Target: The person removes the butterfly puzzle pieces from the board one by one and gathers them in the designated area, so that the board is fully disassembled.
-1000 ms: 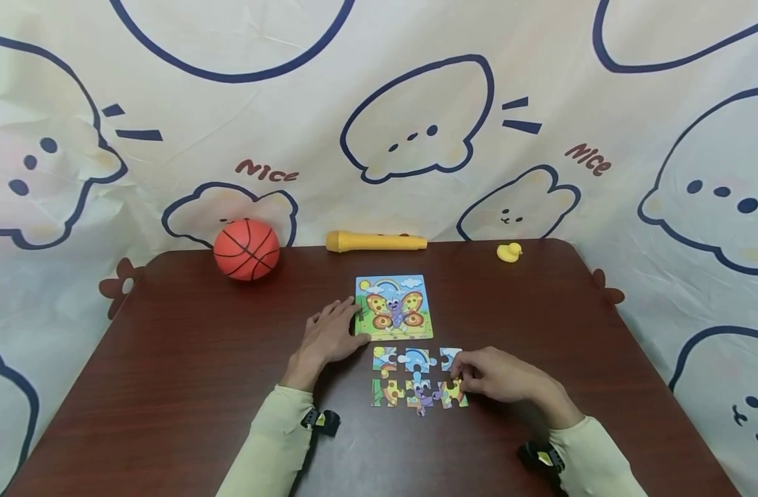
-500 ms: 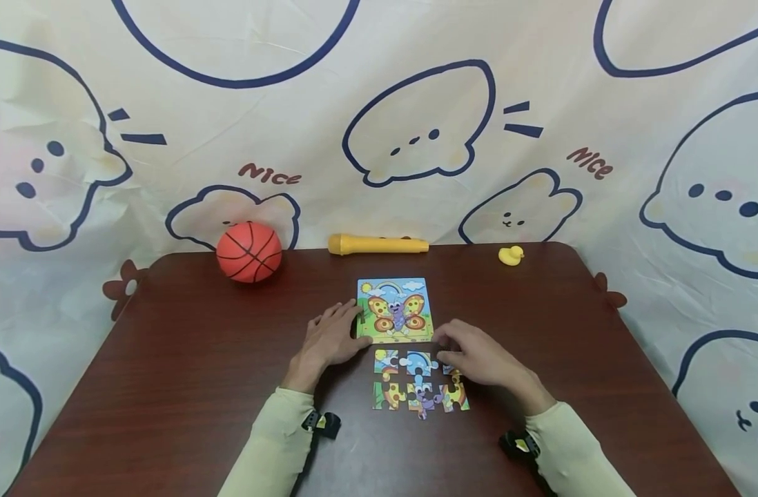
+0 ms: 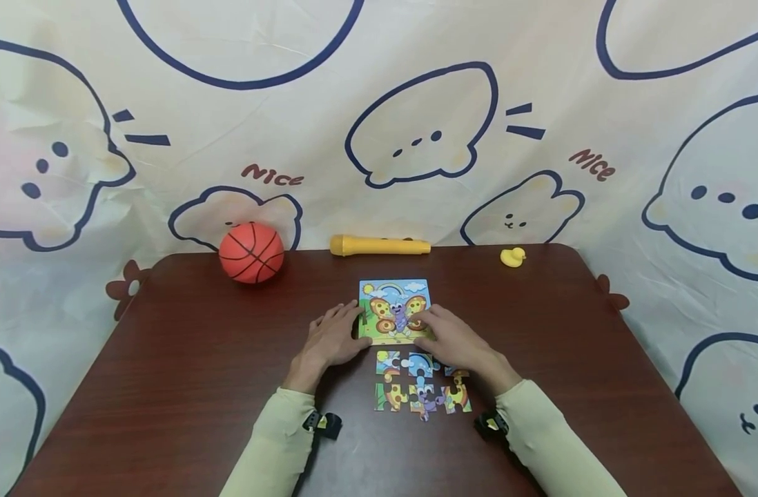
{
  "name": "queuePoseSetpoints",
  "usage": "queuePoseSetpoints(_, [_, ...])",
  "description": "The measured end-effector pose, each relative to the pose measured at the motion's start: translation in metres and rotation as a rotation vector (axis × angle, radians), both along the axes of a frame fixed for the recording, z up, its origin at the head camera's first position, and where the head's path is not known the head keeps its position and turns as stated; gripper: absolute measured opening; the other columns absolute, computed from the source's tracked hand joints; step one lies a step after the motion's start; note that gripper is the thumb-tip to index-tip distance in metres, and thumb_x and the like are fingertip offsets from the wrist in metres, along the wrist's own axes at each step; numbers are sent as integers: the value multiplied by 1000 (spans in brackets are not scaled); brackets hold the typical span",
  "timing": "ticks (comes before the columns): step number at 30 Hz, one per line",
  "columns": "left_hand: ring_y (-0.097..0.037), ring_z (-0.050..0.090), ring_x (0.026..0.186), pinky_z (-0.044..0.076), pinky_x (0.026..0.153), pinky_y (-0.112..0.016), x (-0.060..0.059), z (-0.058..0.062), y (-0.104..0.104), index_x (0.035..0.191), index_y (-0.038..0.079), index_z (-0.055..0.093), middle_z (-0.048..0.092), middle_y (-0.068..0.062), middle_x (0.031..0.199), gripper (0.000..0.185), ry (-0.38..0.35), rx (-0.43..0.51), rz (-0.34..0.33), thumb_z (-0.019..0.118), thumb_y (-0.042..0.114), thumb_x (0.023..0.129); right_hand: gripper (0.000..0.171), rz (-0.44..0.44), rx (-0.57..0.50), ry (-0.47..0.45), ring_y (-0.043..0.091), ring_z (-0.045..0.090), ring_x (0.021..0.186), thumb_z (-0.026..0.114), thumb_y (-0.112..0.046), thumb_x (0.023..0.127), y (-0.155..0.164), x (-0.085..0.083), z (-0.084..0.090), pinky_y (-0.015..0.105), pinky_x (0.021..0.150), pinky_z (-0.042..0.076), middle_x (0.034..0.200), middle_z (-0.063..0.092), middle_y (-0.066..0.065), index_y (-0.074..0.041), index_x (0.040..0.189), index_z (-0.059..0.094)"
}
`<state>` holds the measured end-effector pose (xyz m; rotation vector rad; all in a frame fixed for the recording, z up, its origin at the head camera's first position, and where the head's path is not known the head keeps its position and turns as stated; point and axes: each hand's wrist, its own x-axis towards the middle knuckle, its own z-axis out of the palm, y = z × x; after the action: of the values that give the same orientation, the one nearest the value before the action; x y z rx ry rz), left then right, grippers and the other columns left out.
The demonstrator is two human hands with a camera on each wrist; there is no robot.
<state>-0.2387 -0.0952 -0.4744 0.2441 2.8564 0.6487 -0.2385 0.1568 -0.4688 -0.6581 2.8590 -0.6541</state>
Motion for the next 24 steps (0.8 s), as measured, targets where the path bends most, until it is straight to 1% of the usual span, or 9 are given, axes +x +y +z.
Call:
queuePoseSetpoints(4, [-29, 22, 148, 20, 114, -60, 0, 0, -1, 147, 19, 41, 29, -2, 160, 69, -3, 3, -4, 64, 45, 88, 42, 33, -4, -18, 9, 52, 96, 63, -33, 93, -9, -5, -1, 33, 87, 48, 113, 56, -4, -22, 133, 59])
queuePoseSetpoints(7, [-29, 21, 149, 20, 114, -59, 1, 0, -2, 148, 19, 41, 28, -2, 160, 69, -3, 1, -1, 64, 45, 88, 43, 71, -10, -21, 9, 52, 94, 62, -33, 93, -17, -8, -2, 32, 84, 48, 115, 56, -2, -21, 134, 58])
queuePoseSetpoints(12, [-29, 22, 149, 20, 114, -59, 1, -1, -2, 148, 19, 40, 28, -1, 160, 69, -1, -7, -2, 63, 46, 89, 43, 118, -3, -14, 9, 51, 90, 62, -32, 93, -28, -12, -2, 29, 79, 46, 114, 56, -1, -18, 134, 59])
queuePoseSetpoints(15, [-29, 22, 148, 21, 113, -59, 1, -1, -2, 148, 19, 41, 28, -2, 160, 69, 2, -2, -6, 63, 45, 88, 42, 121, 11, -13, 9, 52, 92, 63, -31, 93, -33, -14, -2, 30, 80, 47, 115, 56, -1, -18, 133, 59])
queuePoseSetpoints(18, [-29, 22, 148, 21, 113, -59, 1, -1, -2, 148, 19, 41, 28, -1, 160, 69, 1, 0, -6, 64, 45, 88, 42, 116, 48, -10, 11, 52, 93, 63, -32, 92, -39, -16, -1, 31, 79, 47, 116, 55, 0, -19, 132, 59])
queuePoseSetpoints(24, [-29, 23, 148, 22, 113, -59, 1, 0, -1, 148, 19, 41, 29, -2, 160, 70, 4, -6, -5, 64, 46, 88, 42, 103, 108, -10, 13, 48, 87, 64, -36, 92, -48, -19, -1, 30, 74, 45, 110, 55, 2, -18, 130, 61])
